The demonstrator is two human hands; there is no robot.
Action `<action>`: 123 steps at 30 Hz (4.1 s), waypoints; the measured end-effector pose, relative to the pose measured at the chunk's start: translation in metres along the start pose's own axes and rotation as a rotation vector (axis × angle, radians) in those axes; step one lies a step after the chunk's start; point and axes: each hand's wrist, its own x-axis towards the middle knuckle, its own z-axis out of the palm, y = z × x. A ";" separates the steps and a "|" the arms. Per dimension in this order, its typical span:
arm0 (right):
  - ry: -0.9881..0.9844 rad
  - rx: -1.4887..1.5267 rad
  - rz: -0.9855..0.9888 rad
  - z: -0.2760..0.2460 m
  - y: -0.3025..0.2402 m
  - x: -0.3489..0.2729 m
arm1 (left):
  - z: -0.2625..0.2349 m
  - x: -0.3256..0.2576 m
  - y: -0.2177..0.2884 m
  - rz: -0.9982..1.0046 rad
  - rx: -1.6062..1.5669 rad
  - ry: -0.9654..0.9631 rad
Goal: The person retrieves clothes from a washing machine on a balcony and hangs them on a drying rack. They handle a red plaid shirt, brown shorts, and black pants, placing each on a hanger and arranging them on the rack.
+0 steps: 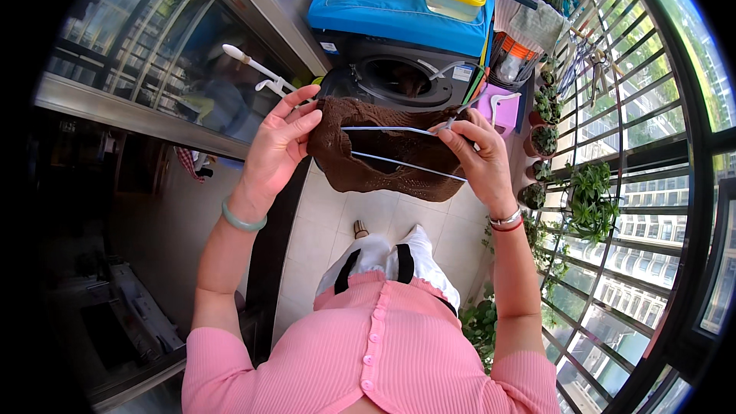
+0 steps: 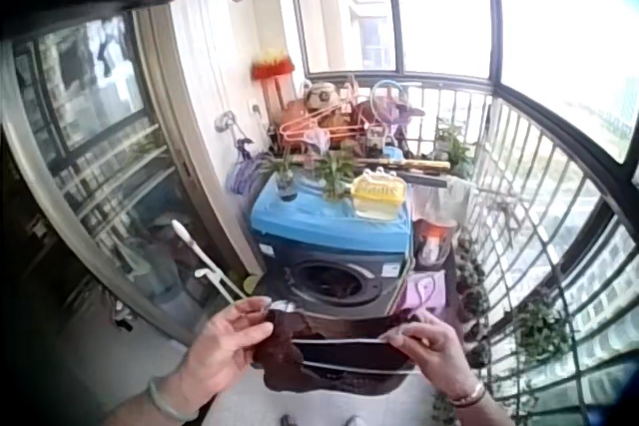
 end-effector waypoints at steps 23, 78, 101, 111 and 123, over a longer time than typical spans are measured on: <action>-0.321 0.357 0.176 0.349 -0.095 0.033 | -0.291 -0.203 0.141 0.929 1.623 0.338; -0.476 0.563 0.613 0.994 -0.053 0.280 | -0.825 -0.367 0.370 0.973 2.095 1.205; -0.291 -0.246 -0.434 1.075 -0.151 0.269 | -0.996 -0.347 0.457 1.119 1.472 1.165; -0.390 -0.338 -0.804 1.119 -0.172 0.328 | -1.029 -0.302 0.511 1.161 1.320 1.007; -0.302 -0.195 -0.418 1.117 -0.143 0.334 | -1.071 -0.248 0.526 0.918 1.360 0.812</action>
